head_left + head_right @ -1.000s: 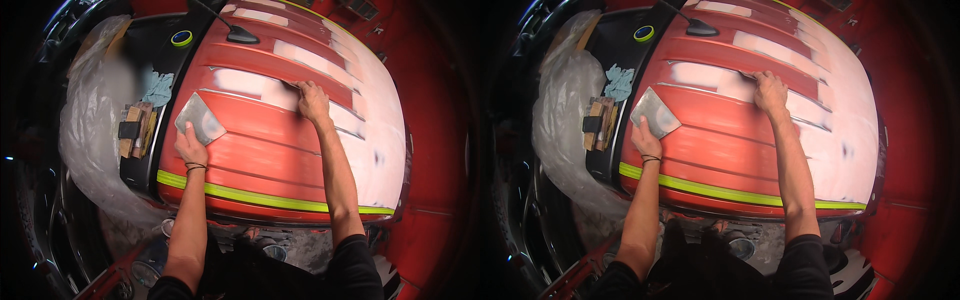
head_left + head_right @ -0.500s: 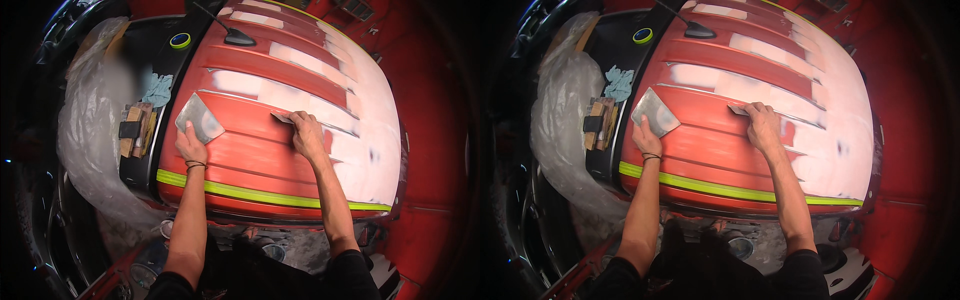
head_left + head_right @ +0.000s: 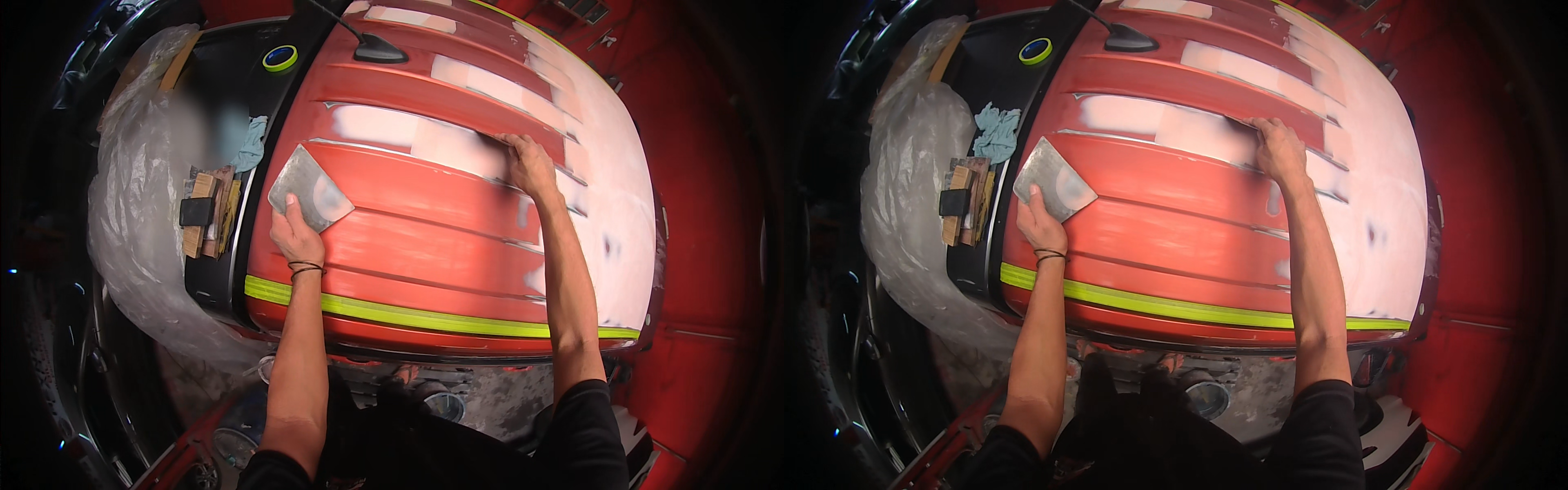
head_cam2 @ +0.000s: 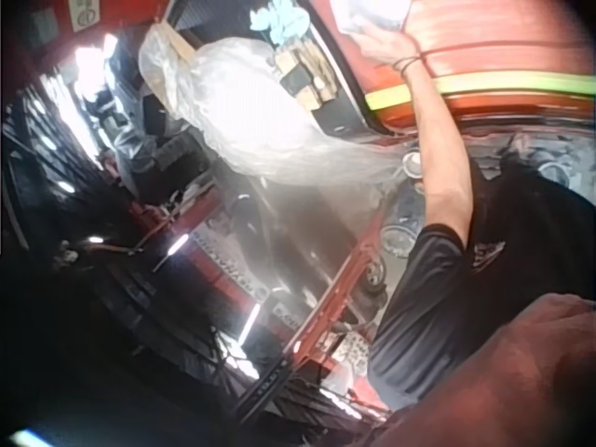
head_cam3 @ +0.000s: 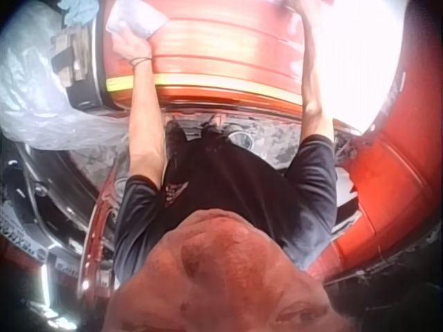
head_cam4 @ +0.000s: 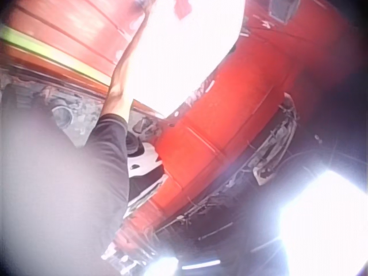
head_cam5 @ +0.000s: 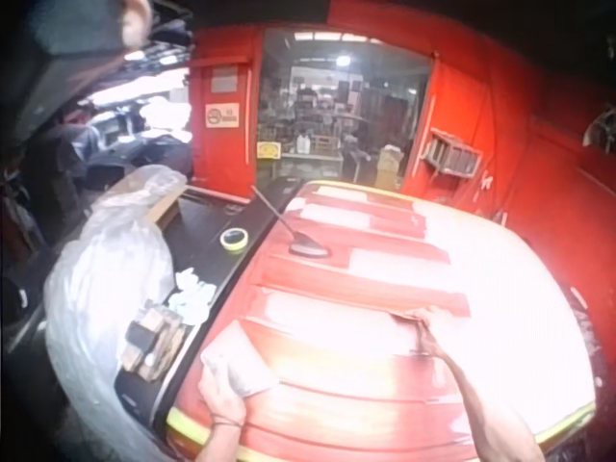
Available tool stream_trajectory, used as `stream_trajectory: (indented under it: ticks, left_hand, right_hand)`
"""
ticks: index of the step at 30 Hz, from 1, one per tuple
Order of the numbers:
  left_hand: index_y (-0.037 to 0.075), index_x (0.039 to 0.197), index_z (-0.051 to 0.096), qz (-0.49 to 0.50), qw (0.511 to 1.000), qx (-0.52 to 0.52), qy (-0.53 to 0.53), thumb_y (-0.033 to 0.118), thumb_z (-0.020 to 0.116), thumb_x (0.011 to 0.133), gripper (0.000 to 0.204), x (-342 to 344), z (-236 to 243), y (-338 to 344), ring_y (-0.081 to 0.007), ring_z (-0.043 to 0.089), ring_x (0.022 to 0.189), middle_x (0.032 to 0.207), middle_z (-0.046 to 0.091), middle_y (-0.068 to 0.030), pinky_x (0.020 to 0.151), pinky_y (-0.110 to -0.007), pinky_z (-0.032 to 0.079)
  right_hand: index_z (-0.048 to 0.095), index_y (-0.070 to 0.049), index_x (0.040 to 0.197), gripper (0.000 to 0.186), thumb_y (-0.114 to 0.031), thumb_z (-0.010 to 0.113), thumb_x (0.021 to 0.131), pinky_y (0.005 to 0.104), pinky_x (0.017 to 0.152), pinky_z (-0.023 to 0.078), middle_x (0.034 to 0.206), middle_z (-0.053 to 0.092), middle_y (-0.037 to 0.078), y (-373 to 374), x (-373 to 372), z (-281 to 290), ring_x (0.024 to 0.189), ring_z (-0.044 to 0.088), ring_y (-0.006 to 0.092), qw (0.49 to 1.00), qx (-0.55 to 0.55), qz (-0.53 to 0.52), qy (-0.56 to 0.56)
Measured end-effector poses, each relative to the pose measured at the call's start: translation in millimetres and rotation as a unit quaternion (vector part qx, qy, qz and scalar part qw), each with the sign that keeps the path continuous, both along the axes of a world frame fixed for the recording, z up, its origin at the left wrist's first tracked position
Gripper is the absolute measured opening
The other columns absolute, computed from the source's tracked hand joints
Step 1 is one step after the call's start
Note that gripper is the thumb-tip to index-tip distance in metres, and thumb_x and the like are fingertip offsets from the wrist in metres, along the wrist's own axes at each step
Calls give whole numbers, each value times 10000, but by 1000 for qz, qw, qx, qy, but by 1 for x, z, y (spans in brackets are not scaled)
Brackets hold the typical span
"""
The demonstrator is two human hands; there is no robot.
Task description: The person prepares the roof of a red truck by sanding the surface with a sanding block and then applying filler material using two metal spreaders to smooth out damaged areas.
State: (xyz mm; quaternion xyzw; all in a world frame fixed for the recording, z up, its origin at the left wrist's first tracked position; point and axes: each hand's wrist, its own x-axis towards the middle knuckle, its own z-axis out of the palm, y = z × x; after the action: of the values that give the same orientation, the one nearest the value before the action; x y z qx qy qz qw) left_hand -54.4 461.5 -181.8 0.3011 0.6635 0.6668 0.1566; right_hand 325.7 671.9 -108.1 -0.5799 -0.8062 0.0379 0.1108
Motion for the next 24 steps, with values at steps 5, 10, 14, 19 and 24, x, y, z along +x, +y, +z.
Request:
stream_trajectory:
  ticks: [5, 10, 14, 19, 24]
  left_hand:
    - [-90, 1236, 701, -5, 1000, -13, 4, 333, 523, 1168, 464, 1, 1, -1, -255, 719, 929, 1061, 766, -176, 828, -392, 552]
    - [-95, 1229, 702, -6, 1000, -6, -2, 334, 524, 1166, 469, 3, 5, 1, -271, 724, 930, 1052, 767, -187, 829, -408, 556]
    - [-97, 1204, 701, 16, 1000, -5, 25, 326, 514, 1162, 464, -1, -1, 3, -368, 769, 876, 989, 780, -250, 761, -460, 559]
    - [-104, 1219, 691, 7, 1000, 6, 7, 323, 509, 1166, 467, 1, 4, 1, -350, 760, 911, 1033, 776, -243, 785, -451, 561]
    - [-107, 1222, 689, 2, 1000, 11, 18, 320, 506, 1168, 468, 3, 5, 3, -318, 740, 923, 1042, 769, -234, 820, -436, 562]
  right_hand:
    - [760, -240, 1355, 356, -149, 524, 1104, 545, 1024, 554, 1344, 725, 98, -3, -1, -4, 1203, 676, 402, 1000, 15, -4, -12]
    - [757, -213, 1343, 396, -56, 562, 1037, 533, 983, 566, 1313, 733, 106, -43, -2, -3, 1150, 682, 399, 999, 23, 21, -6]
    - [759, -192, 1325, 430, 2, 573, 989, 534, 972, 566, 1296, 737, 102, -102, -3, -1, 1151, 686, 387, 998, 47, 46, 12]
    - [759, -213, 1324, 407, -26, 568, 1016, 553, 964, 563, 1309, 735, 91, -96, 4, 18, 1162, 689, 380, 999, 18, 29, 23]
    - [756, -238, 1339, 361, -114, 540, 1077, 568, 979, 561, 1325, 728, 94, -27, 7, 9, 1178, 687, 385, 999, 29, -8, 17]
